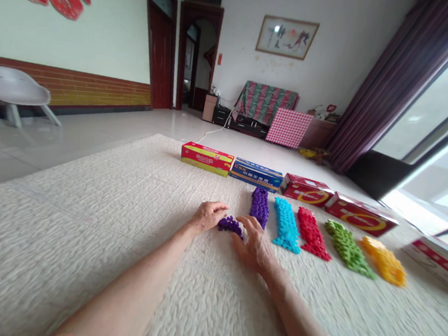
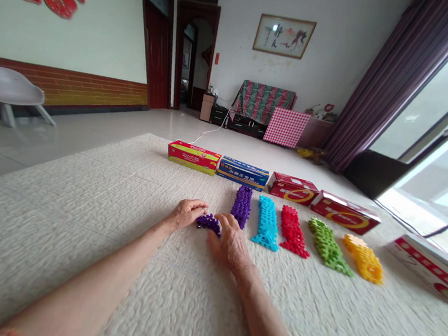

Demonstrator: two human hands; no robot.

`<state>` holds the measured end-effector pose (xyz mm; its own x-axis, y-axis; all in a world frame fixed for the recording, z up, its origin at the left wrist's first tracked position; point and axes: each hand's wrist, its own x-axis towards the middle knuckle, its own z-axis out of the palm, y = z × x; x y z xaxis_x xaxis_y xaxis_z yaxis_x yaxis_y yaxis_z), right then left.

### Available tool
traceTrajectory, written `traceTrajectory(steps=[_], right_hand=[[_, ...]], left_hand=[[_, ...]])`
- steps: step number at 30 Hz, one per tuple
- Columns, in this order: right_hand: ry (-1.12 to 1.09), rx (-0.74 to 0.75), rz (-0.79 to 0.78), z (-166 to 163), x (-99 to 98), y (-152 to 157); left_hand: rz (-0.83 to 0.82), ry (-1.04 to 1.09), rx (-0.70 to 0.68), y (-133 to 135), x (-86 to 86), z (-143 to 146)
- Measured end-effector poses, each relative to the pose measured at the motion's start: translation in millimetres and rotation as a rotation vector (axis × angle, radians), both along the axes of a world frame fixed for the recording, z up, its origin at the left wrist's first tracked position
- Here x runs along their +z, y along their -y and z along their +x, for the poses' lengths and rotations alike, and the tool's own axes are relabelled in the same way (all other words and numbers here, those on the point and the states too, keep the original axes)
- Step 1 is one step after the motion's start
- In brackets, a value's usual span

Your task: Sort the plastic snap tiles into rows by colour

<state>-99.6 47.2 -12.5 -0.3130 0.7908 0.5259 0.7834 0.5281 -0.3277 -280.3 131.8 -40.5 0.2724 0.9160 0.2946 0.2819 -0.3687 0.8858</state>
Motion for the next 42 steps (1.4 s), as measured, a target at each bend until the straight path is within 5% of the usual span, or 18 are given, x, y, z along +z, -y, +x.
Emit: traceTrajectory(steps=[13,22,25,31,36,42], right_hand=[[-0.269,-0.082,-0.06,-12.9,-13.1,-10.4],[-0.656,-0.052,-0.317,-13.5,-21.7,-19.5],[-0.624,-0.055,-0.295,-13.4,-18.6,-18.4],[-0.286,-0.011,-0.088,-16.7,-7.6,-9.3],[-0.037,0.07,-0.068,-26.8,-3.4,-6.3],[-0.03,0.113,-0.084,-24.9,-5.2,-12.8]], left_hand=[[-0.039,0.136,-0.019,8.7,18.7,-7.2],[-0.193,0.201,-0.18,12.7,18.3,-4.3],[-0.23,0.304,-0.138,8.3,18.2,-5.6],[-0.252,0.521,0.324,-2.8,19.5,-7.4],[-0.235,0.501,0.311,-4.3,15.8,-4.8],[-0.237,0.499,0.336,-2.9,18.2,-4.3]])
